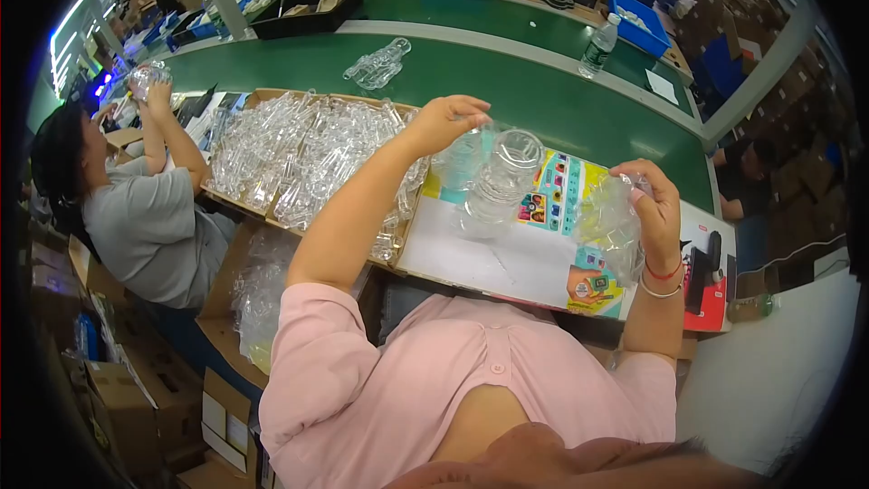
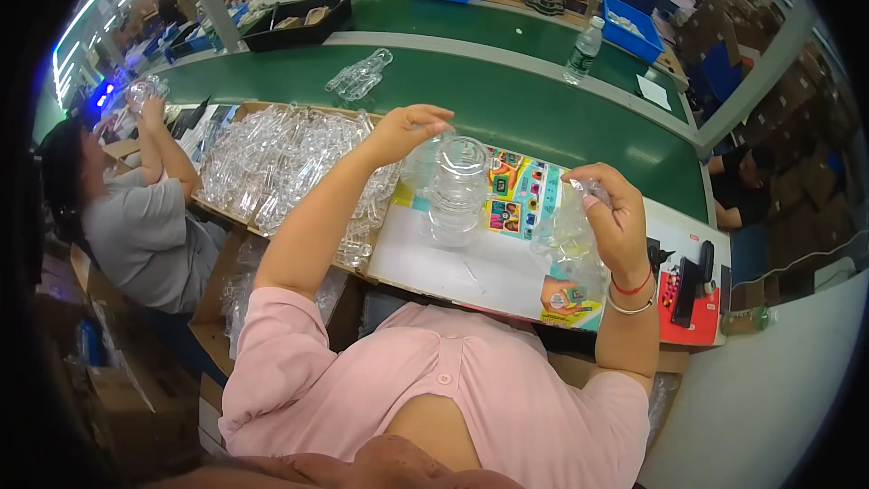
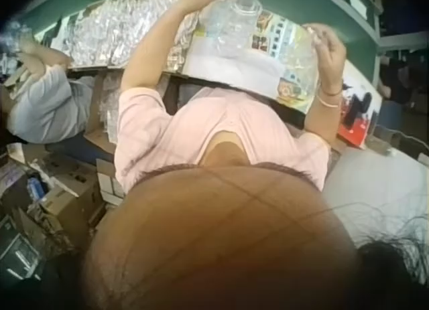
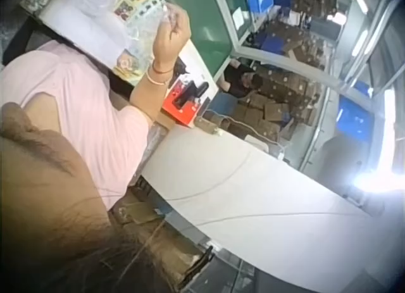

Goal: Assembling plastic components onto glass mugs and applying material using a squeeze bottle on an assembly line.

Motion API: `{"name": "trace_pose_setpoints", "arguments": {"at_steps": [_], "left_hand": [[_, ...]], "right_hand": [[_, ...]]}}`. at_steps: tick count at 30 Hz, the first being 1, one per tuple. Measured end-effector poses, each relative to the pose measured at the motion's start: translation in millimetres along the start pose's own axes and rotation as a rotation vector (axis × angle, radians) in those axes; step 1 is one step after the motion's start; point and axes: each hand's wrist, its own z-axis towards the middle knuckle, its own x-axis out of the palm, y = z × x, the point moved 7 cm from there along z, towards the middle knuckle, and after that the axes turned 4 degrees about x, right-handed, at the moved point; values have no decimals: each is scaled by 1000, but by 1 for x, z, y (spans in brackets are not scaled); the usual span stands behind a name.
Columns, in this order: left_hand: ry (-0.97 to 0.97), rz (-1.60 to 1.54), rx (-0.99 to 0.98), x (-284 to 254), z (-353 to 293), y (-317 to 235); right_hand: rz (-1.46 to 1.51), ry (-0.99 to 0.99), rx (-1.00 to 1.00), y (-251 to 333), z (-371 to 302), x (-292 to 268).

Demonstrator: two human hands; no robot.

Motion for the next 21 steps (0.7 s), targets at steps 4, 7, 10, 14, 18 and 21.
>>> {"name": "trace_pose_setpoints", "arguments": {"at_steps": [4, 7, 10, 14, 18, 21], "left_hand": [[-229, -113, 59, -38, 7, -48], [-565, -147, 294, -105, 4, -100], [-853, -32, 387, -165, -29, -144], [-781, 64, 427, -174, -69, -164], [-287, 93, 132, -91, -83, -120], [-121, 226, -137, -17, -100, -68]], "right_hand": [[-216, 134, -90, 1, 6, 14], [-400, 105, -143, 11, 13, 26], [-374, 51, -48, 15, 23, 33], [-461, 269, 184, 25, 42, 60], [-572, 312, -150, 31, 53, 90], [-539, 326, -307, 34, 51, 102]]}}
